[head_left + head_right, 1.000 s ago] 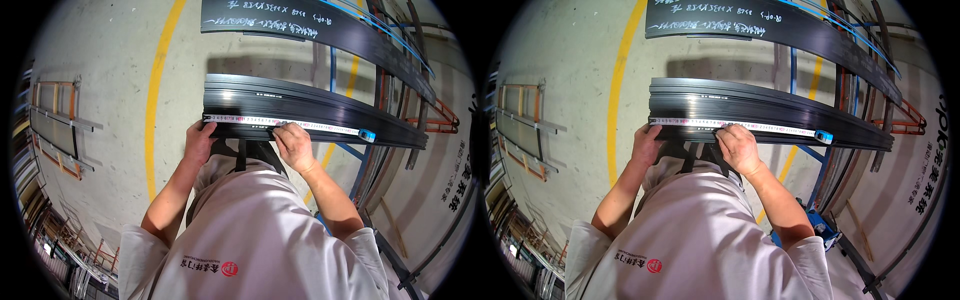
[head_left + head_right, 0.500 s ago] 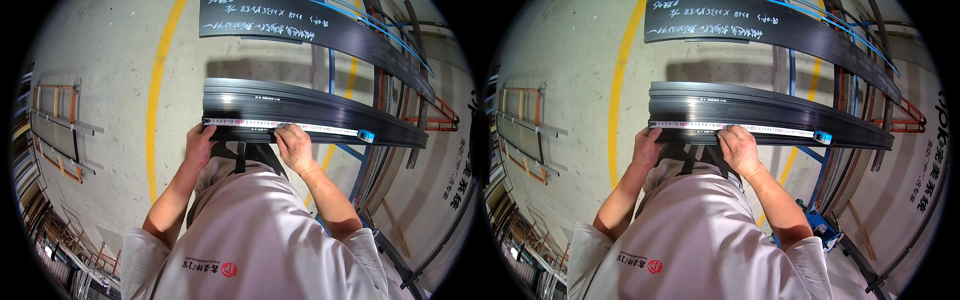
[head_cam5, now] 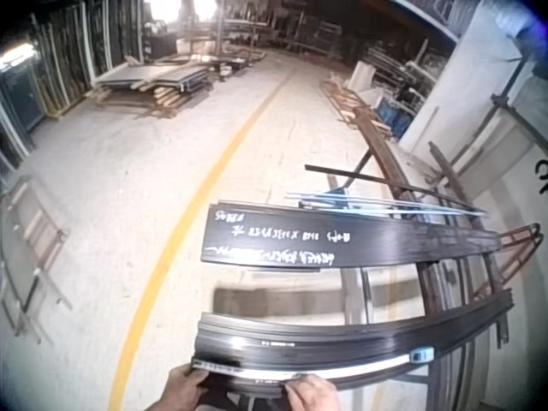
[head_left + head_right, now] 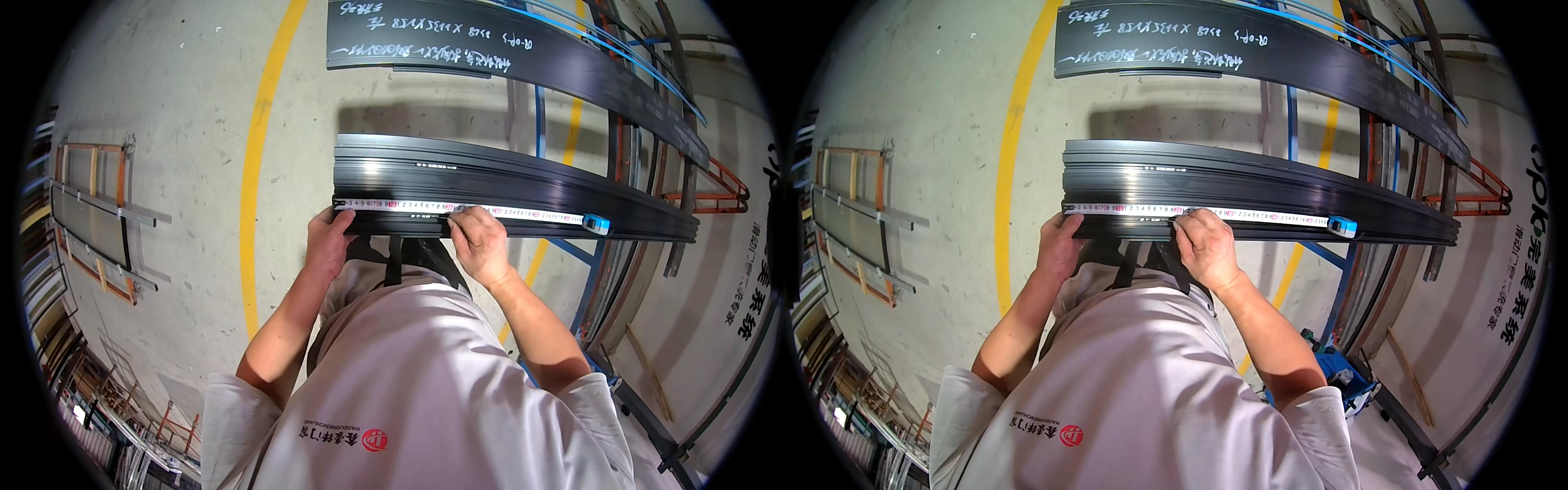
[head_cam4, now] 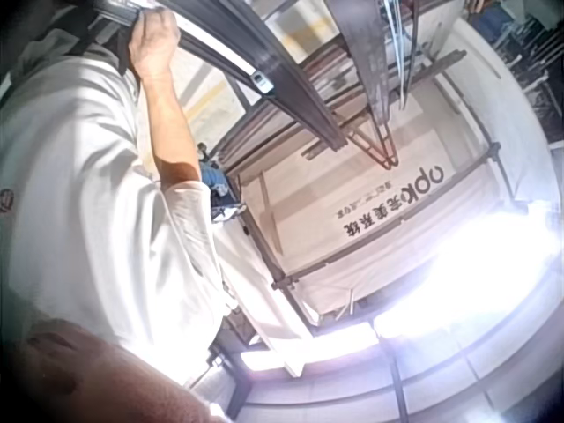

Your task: The person measures a black metal profile using a tape measure and marks a point on it with a pen.

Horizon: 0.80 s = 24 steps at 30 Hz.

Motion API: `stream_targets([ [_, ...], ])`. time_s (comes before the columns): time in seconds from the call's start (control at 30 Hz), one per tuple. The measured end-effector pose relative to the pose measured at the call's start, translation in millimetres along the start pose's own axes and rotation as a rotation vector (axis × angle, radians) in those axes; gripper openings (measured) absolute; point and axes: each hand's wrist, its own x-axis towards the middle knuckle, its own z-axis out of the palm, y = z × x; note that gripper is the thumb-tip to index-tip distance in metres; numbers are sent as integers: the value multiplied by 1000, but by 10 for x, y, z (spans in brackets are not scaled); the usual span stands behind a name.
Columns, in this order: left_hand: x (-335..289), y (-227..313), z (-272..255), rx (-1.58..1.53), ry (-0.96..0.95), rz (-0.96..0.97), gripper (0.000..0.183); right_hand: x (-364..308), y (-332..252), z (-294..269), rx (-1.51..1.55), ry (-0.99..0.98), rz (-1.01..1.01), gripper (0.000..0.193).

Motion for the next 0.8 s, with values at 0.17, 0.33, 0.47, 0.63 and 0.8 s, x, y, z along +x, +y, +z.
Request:
stream_targets([
  [0.17,-2,-9,-10,-15,4,1,24,11,-45,-13,-106,-72,-147,15],
  [0.33,-25,19,-6,111,53,-10,24,93,-175,-62,-201,-181,-180,14],
  [0.47,-72,-51,-72,344,22,40,22,75,-246,-219,-282,-348,-232,13],
  [0.63,209,-255,-132,136,-9,15,26,269,-196,-223,-337,-458,-339,14],
  [0.8,23,-27,23,4,9,40,22,235,-173,-73,-370,-486,-195,13],
])
